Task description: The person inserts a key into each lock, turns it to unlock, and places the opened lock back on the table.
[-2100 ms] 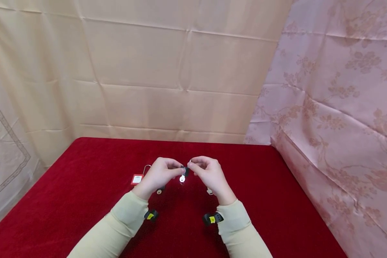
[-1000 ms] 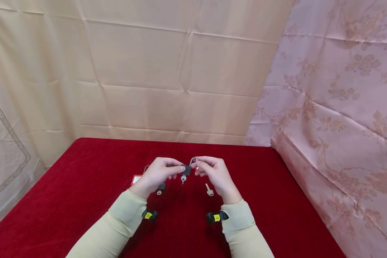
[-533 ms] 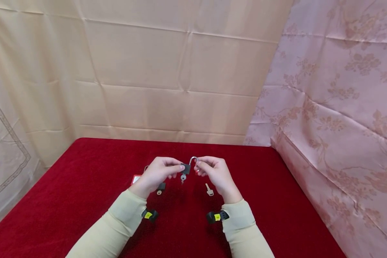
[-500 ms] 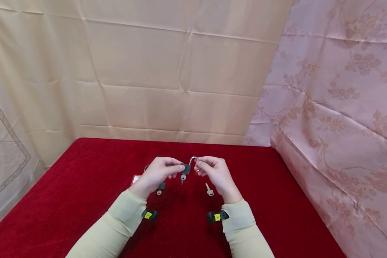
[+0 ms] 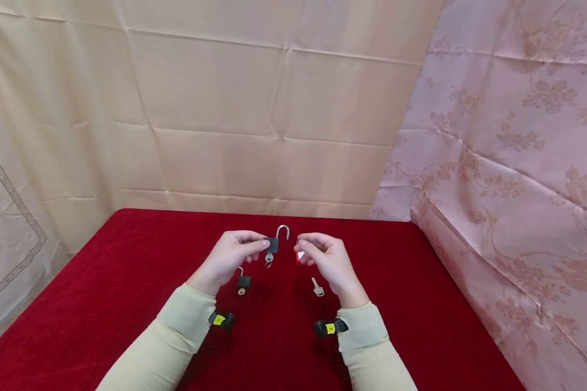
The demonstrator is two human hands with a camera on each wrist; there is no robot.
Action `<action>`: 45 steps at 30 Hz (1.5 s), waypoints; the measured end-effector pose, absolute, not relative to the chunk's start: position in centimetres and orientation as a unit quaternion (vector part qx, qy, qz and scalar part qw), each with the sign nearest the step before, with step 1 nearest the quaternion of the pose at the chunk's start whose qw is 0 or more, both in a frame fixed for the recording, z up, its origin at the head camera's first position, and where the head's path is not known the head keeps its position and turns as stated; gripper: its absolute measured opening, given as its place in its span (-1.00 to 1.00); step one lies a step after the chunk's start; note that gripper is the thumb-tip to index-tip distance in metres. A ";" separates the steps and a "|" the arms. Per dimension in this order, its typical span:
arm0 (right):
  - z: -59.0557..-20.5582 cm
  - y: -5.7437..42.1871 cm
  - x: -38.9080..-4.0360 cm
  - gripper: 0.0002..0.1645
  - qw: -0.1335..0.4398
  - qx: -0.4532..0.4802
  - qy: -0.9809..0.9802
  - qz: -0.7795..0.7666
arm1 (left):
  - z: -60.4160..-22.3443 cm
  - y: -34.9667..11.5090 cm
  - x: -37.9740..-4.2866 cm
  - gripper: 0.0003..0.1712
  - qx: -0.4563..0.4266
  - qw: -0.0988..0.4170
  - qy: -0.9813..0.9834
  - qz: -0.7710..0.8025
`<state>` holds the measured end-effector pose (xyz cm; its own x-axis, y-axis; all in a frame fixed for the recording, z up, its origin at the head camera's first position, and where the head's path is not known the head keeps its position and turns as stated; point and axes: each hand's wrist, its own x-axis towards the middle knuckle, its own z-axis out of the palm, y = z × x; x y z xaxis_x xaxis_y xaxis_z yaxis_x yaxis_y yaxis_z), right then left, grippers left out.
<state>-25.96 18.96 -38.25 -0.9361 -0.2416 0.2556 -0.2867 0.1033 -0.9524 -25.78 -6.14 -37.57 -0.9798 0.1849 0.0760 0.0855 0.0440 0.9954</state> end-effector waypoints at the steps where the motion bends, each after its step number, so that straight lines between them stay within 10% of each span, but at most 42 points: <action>1: -38.2 19.0 -25.9 -0.66 0.018 0.178 -0.742 0.646 | -37.5 -6.2 -25.8 -0.83 0.092 0.037 0.721 0.685; 45: -42.9 13.7 -30.2 -0.66 -0.111 0.033 -0.788 0.605 | -41.1 -6.5 -31.4 -0.74 -0.002 0.077 0.897 0.435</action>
